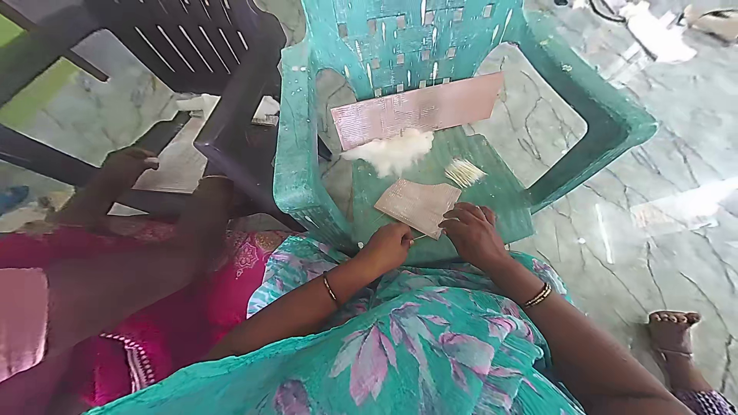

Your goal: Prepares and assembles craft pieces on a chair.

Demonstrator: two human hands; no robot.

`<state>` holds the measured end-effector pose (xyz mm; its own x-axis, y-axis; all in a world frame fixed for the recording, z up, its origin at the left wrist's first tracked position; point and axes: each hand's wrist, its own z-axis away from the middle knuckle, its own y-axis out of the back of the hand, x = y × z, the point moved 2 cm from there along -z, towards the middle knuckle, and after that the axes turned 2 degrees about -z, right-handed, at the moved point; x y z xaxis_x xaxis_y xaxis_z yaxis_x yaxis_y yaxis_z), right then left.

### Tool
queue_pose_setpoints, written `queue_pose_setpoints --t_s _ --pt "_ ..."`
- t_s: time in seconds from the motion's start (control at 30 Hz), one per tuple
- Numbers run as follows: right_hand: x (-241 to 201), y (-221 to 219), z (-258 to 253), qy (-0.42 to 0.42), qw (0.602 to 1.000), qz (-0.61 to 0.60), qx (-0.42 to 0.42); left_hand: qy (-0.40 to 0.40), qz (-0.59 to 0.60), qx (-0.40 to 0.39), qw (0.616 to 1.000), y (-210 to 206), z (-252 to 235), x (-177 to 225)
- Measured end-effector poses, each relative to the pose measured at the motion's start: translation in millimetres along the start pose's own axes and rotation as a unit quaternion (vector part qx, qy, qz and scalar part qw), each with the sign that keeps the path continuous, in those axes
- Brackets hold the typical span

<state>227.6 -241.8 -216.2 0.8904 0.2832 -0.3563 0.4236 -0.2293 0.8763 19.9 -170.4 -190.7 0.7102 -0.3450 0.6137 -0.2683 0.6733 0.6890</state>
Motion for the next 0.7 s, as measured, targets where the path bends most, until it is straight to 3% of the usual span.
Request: queue_pose_setpoints --t_s 0.23,0.4,0.5,0.7 --pt "6 9 4 -0.008 0.999 0.043 0.014 0.001 -0.004 -0.01 1.0 5 -3 2" --pt "44 41 -16 -0.177 0.983 0.031 0.034 0.028 -0.002 0.039 0.999 26 -7 -18" --pt "72 48 -45 -0.262 0.962 0.029 0.071 0.052 0.019 0.03 0.998 30 -8 -25" --pt "121 23 -96 -0.384 0.922 0.041 0.023 0.039 0.035 -0.004 0.999 19 -7 -30"
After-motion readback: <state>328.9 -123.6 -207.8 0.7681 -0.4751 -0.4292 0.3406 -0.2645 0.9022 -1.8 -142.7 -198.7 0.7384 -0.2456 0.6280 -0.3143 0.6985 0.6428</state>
